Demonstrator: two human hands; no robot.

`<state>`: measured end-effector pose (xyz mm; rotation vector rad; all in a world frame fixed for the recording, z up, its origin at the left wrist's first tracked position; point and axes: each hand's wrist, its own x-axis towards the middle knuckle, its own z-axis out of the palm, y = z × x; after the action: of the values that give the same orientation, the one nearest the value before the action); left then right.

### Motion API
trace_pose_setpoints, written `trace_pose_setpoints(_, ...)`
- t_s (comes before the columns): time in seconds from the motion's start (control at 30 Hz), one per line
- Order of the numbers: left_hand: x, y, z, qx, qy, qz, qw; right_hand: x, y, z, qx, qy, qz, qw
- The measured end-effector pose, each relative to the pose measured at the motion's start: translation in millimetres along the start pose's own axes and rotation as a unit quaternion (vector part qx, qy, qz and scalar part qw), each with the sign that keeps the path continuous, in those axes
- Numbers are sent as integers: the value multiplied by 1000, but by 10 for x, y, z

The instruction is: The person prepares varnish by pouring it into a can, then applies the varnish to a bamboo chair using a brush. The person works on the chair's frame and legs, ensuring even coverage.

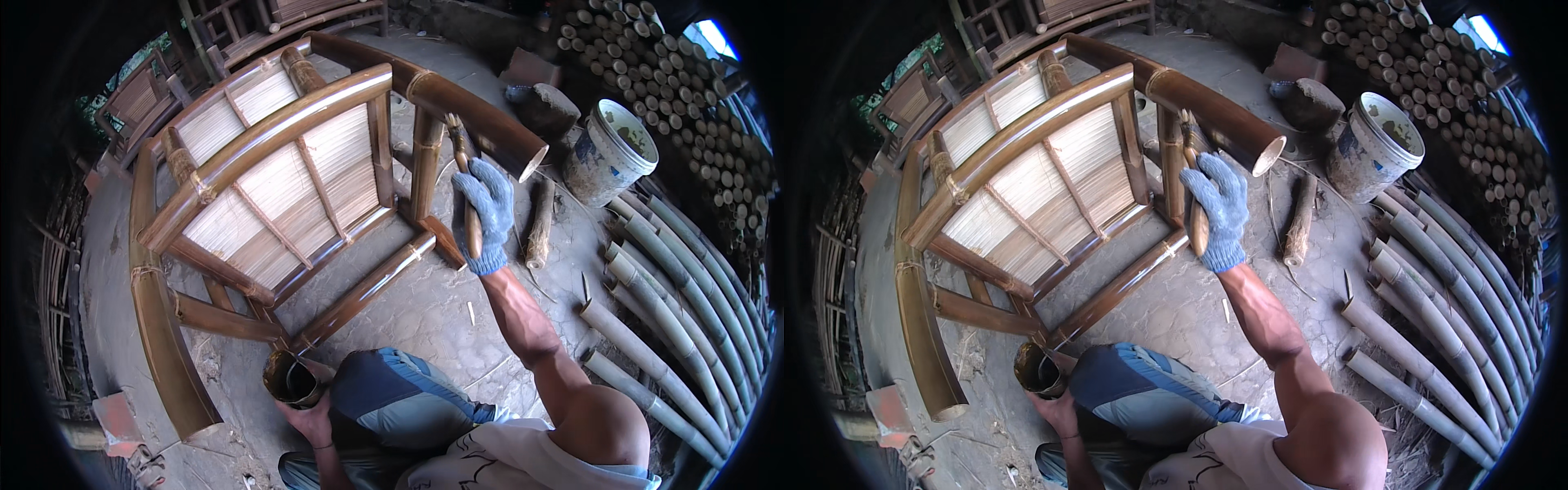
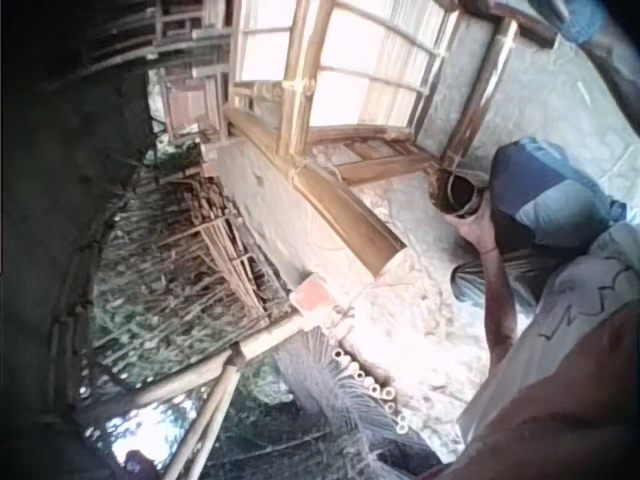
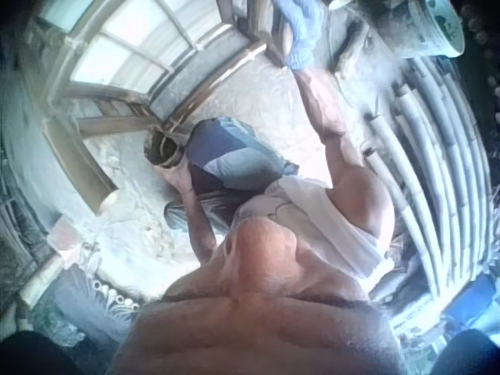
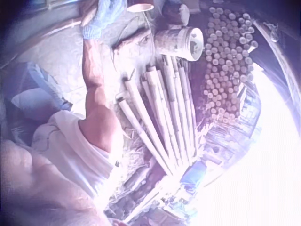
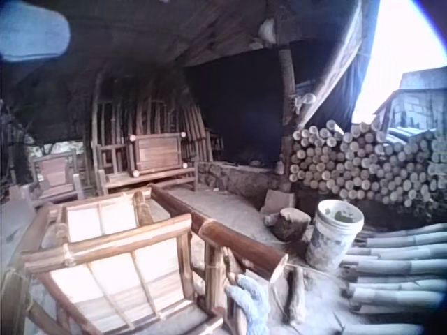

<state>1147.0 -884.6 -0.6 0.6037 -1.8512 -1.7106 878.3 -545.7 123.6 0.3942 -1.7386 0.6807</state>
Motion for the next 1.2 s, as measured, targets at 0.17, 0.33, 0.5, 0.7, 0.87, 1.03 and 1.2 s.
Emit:
trace_pose_setpoints(0.17, -7, -30, -46, 16, -14, 9, 1000, 40, -189, -593, -8, 55, 18, 998)
trace_pose_setpoints(0.33, -28, -103, -95, -25, -29, -7, 999, 129, -402, -1080, -33, 47, 75, 996)
trace_pose_setpoints(0.5, -26, 53, -267, 71, -23, -3, 997, 869, -462, -1630, -15, 7, 72, 997)
trace_pose_setpoints(0.7, -342, 400, -365, 169, -73, -45, 982, 2747, -362, -715, -57, -677, 86, 729)
trace_pose_setpoints(0.87, -611, 1121, -569, 137, -117, -26, 983, 2926, -31, 876, -91, -620, -118, 770)
trace_pose_setpoints(1.03, -730, 2454, -521, 162, -134, -89, 974, 2593, 121, 801, 69, -576, -370, 726)
trace_pose_setpoints(1.2, -529, 3695, -266, 94, -118, -162, 975, 2642, -12, -691, 80, -764, -294, 569)
